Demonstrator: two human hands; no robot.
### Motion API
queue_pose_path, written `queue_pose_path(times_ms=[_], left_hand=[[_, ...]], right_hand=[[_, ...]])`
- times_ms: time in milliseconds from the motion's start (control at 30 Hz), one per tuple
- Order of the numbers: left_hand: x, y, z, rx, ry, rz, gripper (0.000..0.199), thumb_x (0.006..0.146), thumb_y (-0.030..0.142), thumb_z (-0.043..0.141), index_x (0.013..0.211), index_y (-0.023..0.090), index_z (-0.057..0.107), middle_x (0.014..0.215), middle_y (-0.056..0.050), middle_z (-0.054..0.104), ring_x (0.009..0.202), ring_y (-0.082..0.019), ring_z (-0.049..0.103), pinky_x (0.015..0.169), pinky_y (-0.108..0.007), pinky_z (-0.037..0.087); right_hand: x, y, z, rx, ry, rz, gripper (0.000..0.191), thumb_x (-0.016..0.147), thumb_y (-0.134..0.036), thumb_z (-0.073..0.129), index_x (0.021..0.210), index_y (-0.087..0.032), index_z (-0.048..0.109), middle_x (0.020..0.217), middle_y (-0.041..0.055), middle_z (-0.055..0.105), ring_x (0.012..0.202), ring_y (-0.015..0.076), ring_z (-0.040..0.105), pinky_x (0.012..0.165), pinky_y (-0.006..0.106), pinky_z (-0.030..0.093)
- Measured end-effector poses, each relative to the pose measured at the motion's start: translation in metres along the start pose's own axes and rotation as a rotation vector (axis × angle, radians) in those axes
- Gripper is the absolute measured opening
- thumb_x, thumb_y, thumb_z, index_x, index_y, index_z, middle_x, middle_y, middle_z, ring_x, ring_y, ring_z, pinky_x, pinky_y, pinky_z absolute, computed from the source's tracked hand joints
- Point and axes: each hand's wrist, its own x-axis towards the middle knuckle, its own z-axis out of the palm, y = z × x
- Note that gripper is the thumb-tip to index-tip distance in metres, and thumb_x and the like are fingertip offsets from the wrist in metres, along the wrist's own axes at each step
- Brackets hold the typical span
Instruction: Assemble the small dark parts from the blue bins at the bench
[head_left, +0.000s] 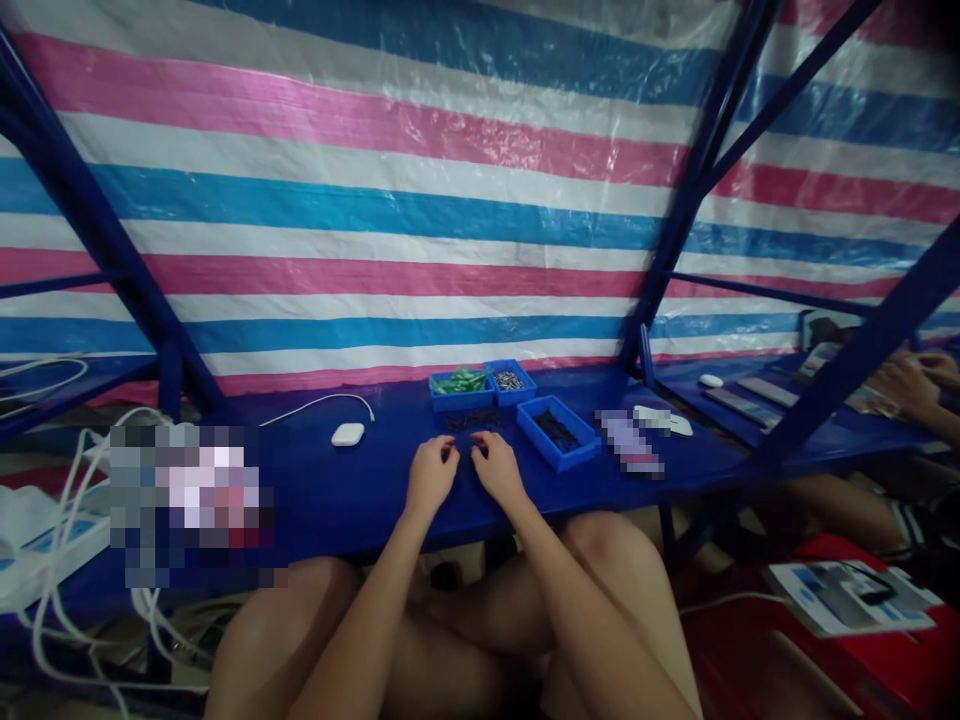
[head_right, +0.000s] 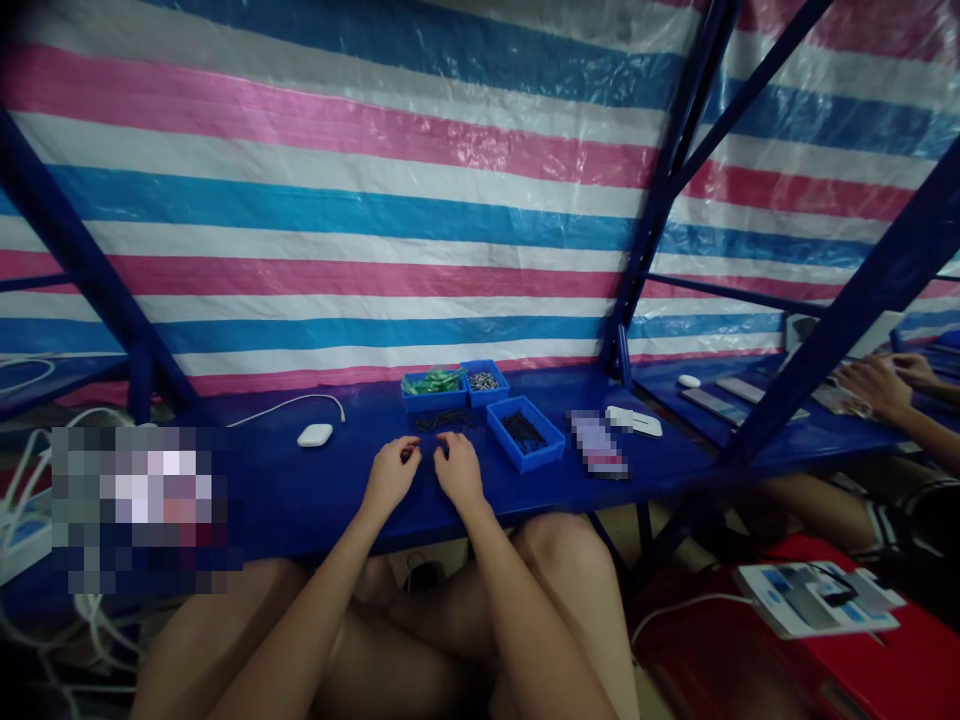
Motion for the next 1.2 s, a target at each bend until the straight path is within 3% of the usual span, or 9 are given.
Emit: queue_pose_path(times_ms=[267, 433, 533, 733, 867, 1000, 1200], left_hand=[[0.001, -0.002, -0.002, 0.016, 0.049, -0.089, 0.019, 0.075, 0.020, 0.047, 0.088, 0.016, 0.060, 0.083, -0.006, 0.063, 0.079, -0.017, 0.056, 0.075, -0.031, 0.042], [-0.001, 0.002, -0.003, 0.019, 0.029, -0.078, 0.019, 0.076, 0.021, 0.047, 0.088, 0.018, 0.060, 0.085, -0.006, 0.063, 0.079, -0.017, 0.056, 0.072, -0.029, 0.042], [-0.003, 0.005, -0.005, 0.027, 0.019, -0.076, 0.018, 0.076, 0.021, 0.046, 0.088, 0.018, 0.060, 0.084, -0.006, 0.063, 0.079, -0.017, 0.057, 0.069, -0.029, 0.042], [-0.004, 0.007, -0.006, 0.035, 0.005, -0.078, 0.018, 0.076, 0.022, 0.047, 0.088, 0.018, 0.060, 0.083, -0.006, 0.064, 0.078, -0.017, 0.057, 0.068, -0.028, 0.042], [-0.004, 0.007, -0.005, 0.037, -0.002, -0.069, 0.018, 0.076, 0.022, 0.048, 0.088, 0.018, 0.061, 0.081, -0.006, 0.064, 0.077, -0.018, 0.057, 0.068, -0.028, 0.041], [-0.004, 0.006, -0.005, 0.048, 0.000, -0.066, 0.019, 0.076, 0.023, 0.047, 0.090, 0.019, 0.060, 0.083, -0.006, 0.064, 0.078, -0.018, 0.057, 0.069, -0.029, 0.041], [-0.002, 0.004, -0.003, 0.009, -0.047, -0.036, 0.024, 0.079, 0.028, 0.045, 0.096, 0.019, 0.060, 0.084, -0.006, 0.066, 0.079, -0.018, 0.059, 0.072, -0.030, 0.043]], right_hand=[[0.032, 0.000, 0.000, -0.425, 0.018, 0.084, 0.027, 0.078, -0.016, 0.044, 0.104, -0.016, 0.051, 0.105, 0.0131, 0.047, 0.094, 0.0219, 0.047, 0.075, 0.031, 0.039], [0.027, 0.005, -0.001, -0.553, 0.135, 0.126, 0.020, 0.081, -0.020, 0.041, 0.096, -0.015, 0.053, 0.099, 0.0147, 0.049, 0.097, 0.0253, 0.043, 0.077, 0.037, 0.036], [0.023, 0.008, -0.001, -0.583, 0.125, 0.135, 0.019, 0.081, -0.018, 0.040, 0.091, -0.013, 0.056, 0.094, 0.0153, 0.052, 0.093, 0.0251, 0.045, 0.076, 0.037, 0.036], [0.022, 0.009, -0.003, -0.561, 0.061, 0.071, 0.021, 0.079, -0.010, 0.039, 0.090, -0.014, 0.057, 0.092, 0.0148, 0.055, 0.089, 0.0231, 0.049, 0.073, 0.034, 0.036], [0.024, 0.012, -0.003, -0.501, 0.097, 0.118, 0.023, 0.079, -0.008, 0.038, 0.093, -0.014, 0.055, 0.088, 0.0127, 0.057, 0.083, 0.0201, 0.052, 0.071, 0.030, 0.037], [0.026, 0.017, -0.006, -0.273, 0.137, 0.164, 0.027, 0.079, -0.009, 0.038, 0.102, -0.014, 0.051, 0.090, 0.0106, 0.059, 0.083, 0.0184, 0.054, 0.072, 0.027, 0.039], [0.011, 0.012, -0.006, -0.001, 0.092, 0.012, 0.024, 0.079, -0.014, 0.038, 0.098, -0.016, 0.052, 0.089, 0.0070, 0.059, 0.086, 0.0164, 0.054, 0.078, 0.028, 0.040]])
